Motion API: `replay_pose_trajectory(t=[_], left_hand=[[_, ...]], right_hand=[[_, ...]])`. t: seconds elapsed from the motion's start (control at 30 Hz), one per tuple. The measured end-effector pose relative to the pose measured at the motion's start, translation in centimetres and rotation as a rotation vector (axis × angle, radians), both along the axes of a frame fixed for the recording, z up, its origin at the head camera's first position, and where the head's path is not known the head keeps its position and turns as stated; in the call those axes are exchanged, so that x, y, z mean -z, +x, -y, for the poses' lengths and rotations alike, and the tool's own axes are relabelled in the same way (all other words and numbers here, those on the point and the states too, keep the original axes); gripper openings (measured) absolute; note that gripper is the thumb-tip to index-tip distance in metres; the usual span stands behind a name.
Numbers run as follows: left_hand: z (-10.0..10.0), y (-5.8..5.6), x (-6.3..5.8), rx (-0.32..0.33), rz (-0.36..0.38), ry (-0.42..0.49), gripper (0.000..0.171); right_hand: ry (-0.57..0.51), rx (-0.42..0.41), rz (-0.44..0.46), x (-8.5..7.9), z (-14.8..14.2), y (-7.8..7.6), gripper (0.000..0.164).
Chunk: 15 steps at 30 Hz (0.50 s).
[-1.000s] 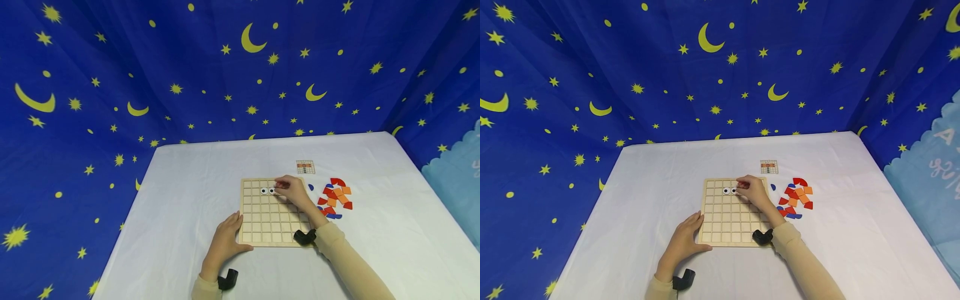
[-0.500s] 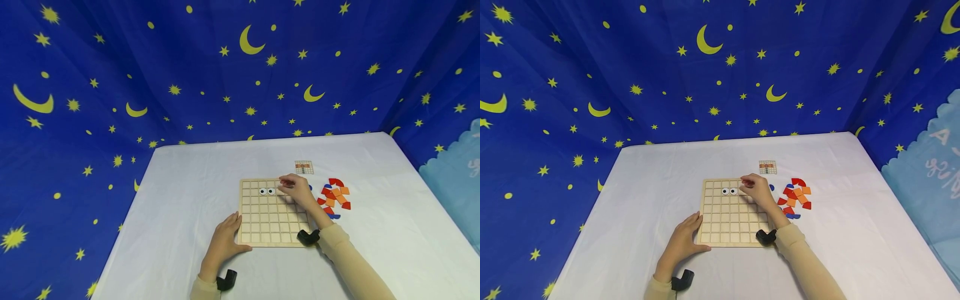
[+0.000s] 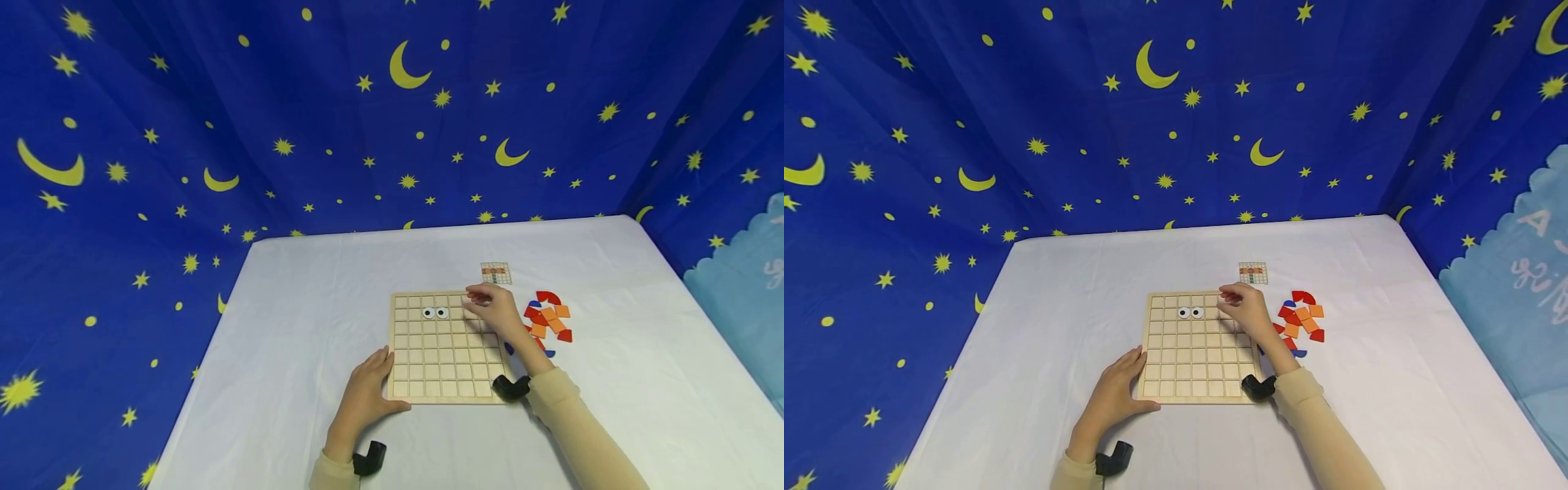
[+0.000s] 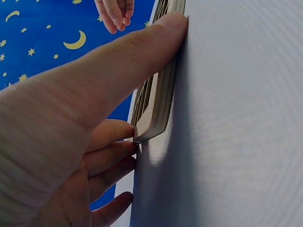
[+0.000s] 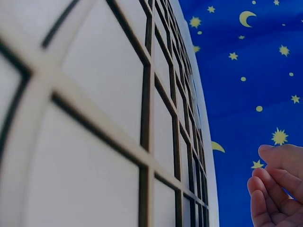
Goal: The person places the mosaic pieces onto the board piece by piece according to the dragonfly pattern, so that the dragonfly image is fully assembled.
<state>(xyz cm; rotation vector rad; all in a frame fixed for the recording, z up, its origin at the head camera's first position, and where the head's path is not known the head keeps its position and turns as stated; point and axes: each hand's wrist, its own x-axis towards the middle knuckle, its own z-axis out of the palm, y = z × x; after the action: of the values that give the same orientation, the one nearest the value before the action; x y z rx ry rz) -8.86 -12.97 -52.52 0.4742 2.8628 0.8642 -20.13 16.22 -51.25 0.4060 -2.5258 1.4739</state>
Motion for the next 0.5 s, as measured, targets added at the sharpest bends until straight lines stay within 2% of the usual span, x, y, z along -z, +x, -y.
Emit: replay_pose_trajectory(t=[0.2, 0.5], left_hand=[[0.1, 0.1, 0.1, 0.002, -0.005, -0.002, 0.101], [0.1, 0.0, 0.1, 0.004, -0.009, -0.001, 0.101]], right_hand=[[0.012, 0.017, 0.001, 0.1, -0.6, 0.2, 0.032], [0.022, 0.075, -0.052, -0.1, -1.7, 0.4, 0.032]])
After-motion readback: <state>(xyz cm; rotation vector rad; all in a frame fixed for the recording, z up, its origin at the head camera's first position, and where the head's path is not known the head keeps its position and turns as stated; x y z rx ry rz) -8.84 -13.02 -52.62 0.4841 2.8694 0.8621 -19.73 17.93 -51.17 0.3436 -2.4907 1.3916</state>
